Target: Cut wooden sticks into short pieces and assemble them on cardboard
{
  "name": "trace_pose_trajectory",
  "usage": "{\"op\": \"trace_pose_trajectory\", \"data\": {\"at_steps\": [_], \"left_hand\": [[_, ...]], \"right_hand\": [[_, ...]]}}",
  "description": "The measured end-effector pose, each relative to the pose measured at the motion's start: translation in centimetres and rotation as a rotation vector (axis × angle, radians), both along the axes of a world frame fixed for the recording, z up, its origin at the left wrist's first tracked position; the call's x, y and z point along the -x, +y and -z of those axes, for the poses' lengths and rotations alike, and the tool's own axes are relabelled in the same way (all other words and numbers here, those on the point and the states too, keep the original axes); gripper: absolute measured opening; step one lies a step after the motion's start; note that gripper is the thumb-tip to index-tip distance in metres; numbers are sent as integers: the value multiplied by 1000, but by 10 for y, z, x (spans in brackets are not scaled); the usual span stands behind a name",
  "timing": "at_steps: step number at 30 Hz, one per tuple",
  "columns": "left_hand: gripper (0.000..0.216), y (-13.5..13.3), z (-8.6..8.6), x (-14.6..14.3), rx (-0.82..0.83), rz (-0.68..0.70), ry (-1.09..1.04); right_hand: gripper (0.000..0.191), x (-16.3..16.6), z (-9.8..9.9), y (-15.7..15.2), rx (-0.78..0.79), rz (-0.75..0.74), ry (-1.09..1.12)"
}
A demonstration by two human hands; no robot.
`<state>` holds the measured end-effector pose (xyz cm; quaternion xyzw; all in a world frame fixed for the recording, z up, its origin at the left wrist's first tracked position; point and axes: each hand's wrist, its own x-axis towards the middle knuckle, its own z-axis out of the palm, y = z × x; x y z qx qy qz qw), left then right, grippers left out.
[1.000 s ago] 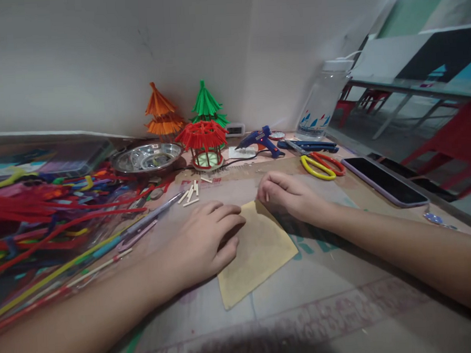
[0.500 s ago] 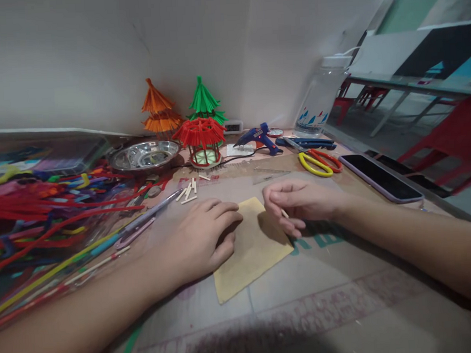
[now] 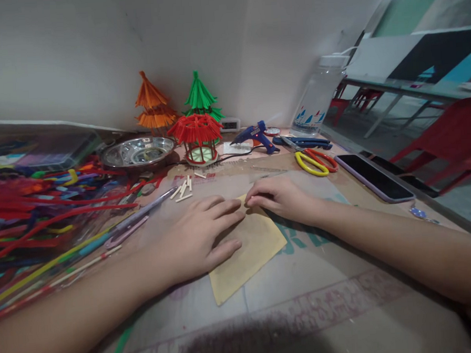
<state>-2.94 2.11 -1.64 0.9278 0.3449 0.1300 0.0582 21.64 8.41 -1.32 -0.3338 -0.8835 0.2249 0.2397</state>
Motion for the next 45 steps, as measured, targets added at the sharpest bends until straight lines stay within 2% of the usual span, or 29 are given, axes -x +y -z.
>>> {"op": "trace_pose_trajectory", "data": {"at_steps": [4, 13, 19, 23, 35, 45], "left_hand": [[52, 1, 0, 0, 38, -9, 15], [50, 2, -4, -1, 45, 22, -2], [51, 1, -5, -2, 30, 17, 34], [51, 1, -5, -2, 28, 9, 38], [51, 0, -10, -4, 36, 9, 50], [51, -3, -12, -4, 47, -1, 32]], "right_hand": [[18, -3, 2, 5, -162, 18, -115], [23, 6, -3, -2, -334, -57, -235], [26, 2, -5, -7, -332, -75, -239], [25, 0, -2, -4, -371, -36, -254], [24, 1, -2, -8, -339, -98, -197], [26, 1, 0, -9, -344, -54, -213]]}}
